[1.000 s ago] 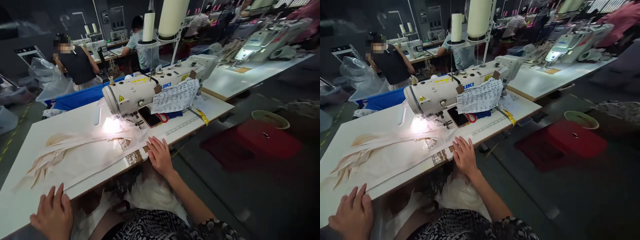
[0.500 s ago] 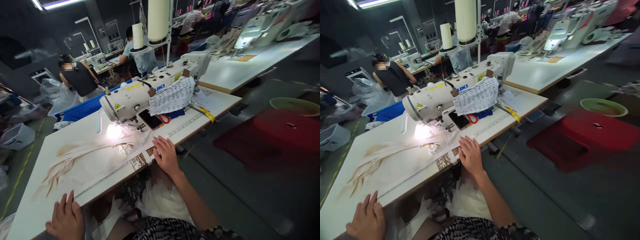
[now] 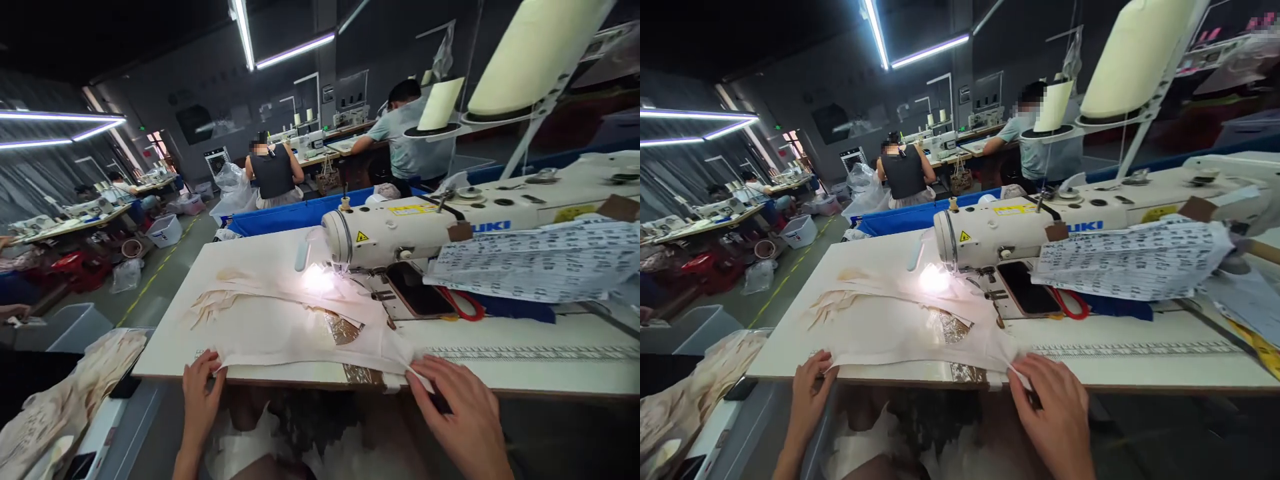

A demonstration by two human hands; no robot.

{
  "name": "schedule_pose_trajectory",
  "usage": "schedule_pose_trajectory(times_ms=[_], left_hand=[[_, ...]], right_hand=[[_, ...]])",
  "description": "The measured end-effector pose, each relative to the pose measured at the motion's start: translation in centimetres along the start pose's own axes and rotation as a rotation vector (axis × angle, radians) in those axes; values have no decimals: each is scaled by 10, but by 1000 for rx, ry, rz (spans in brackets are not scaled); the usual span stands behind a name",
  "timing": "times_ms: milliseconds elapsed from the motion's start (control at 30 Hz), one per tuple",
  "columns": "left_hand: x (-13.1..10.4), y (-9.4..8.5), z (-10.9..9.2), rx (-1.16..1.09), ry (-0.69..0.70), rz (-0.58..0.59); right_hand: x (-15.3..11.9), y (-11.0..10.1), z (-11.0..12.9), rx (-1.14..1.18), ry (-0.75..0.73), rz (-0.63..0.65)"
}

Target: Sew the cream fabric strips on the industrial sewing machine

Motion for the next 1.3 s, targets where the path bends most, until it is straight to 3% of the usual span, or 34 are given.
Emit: schedule_pose_trajectory(times_ms=[100, 200, 300, 400, 467, 567, 700, 767, 833, 900, 1000, 1100, 1200, 1300], left_hand=[[16, -11, 13, -100, -61, -31], [60, -31, 14, -75, -61, -121], [115, -44, 2, 8, -57, -250], [153, -36, -8, 70, -93, -283], [156, -20, -10, 155, -126, -204], [134, 4, -11, 192, -85, -122], [87, 13, -25, 30, 179, -197], [60, 12, -38, -118, 260, -189], [31, 14, -52, -279, 265, -117], [-1, 22, -66, -417, 266, 48], [-50, 47, -81, -503, 312, 502], [-92, 77, -86, -442, 271, 921], [-118, 98, -86, -362, 241, 1151], [-131, 107, -86, -357, 270, 1268]], right_hand=[[3, 0, 2, 182, -23, 120], [23, 13, 8, 267, -55, 204], [55, 37, 19, 192, -56, 96], [77, 66, 32, 66, -111, -35], [79, 80, 38, 5, -151, -9], [67, 79, 44, 7, -189, 32], [39, 46, 51, 119, -173, 19], [21, 28, 54, 190, -115, 90], [-2, 14, 54, 275, -31, 250], [-30, 7, 51, 344, 91, 483], [-77, 2, 41, 353, 309, 829], [-114, -3, 38, 270, 430, 1057], [-134, -3, 47, 98, 443, 1174], [-143, 3, 61, -59, 333, 1223]])
Point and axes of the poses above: each hand's wrist, its own x-axis towards the middle knuckle, its own y-axis out of the palm, z = x × y, the point moved 1 cm from there along x, towards the middle knuckle, and after that the axes turned 5 degrees about z, right-handed, at the moved point
